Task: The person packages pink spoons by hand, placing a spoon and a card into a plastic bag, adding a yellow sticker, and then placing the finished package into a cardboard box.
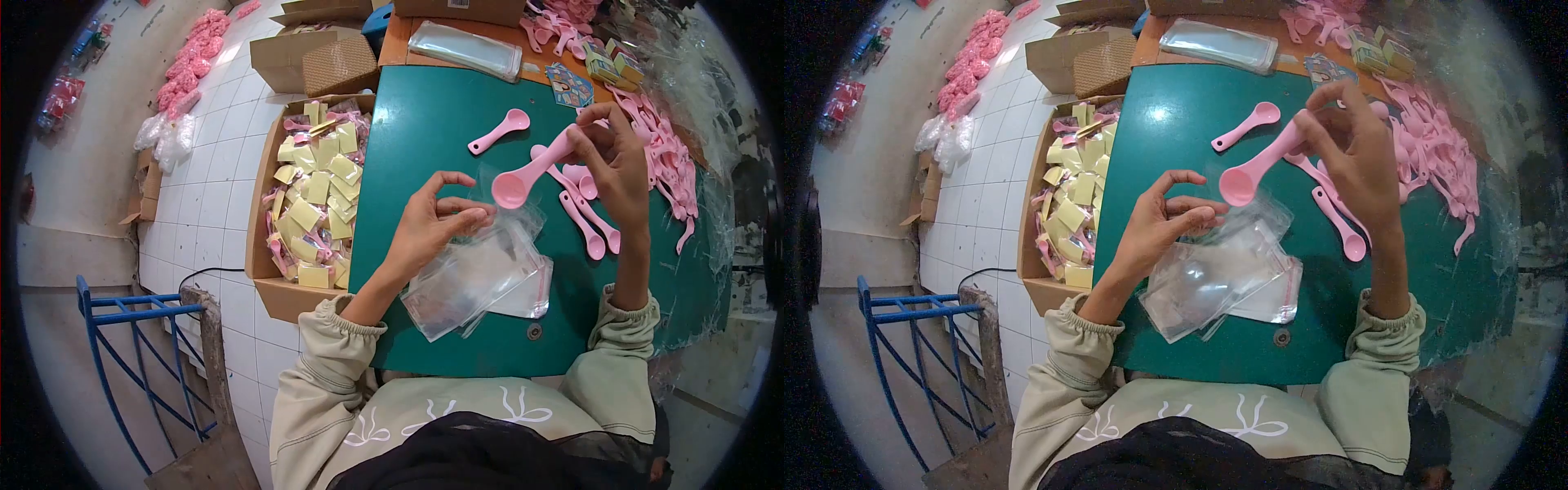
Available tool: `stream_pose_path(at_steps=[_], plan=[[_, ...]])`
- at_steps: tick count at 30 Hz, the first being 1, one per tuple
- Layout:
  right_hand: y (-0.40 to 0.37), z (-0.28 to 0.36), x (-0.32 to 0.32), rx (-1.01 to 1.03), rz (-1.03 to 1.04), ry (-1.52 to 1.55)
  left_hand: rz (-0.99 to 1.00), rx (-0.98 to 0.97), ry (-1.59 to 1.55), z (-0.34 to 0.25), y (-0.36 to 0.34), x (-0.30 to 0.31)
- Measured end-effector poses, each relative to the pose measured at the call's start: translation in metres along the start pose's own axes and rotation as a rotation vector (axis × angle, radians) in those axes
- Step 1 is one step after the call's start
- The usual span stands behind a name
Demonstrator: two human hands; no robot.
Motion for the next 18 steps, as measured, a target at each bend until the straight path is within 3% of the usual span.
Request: stream_pose_path(at_steps=[7, 13, 16, 18], plan=[[-0.009, 0.000, -0.028, 0.038, 0.117, -0.035, -0.005, -0.011, -0.051, 0.000, 0.000, -0.001], [-0.016, -0.003, -0.050, 0.031, 0.176, 0.026, 0.016, -0.237, 0.084, -0.020, -0.003, -0.006], [-0.015, -0.001, -0.044, 0.054, 0.093, 0.027, 0.051, -0.138, 0.261, -0.004, 0.002, 0.002], [-0.015, -0.001, -0.043, 0.059, 0.089, 0.028, 0.117, -0.035, 0.096, -0.003, -0.003, -0.005]])
Point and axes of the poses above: each hand's wrist, its own y-axis towards the middle knuckle, its own x-axis out of the back of the hand, z = x × y, the point moved 10 cm from there along y, towards the middle knuckle, and after that the axes turned 4 degrees about -z, right-handed, at the moved point
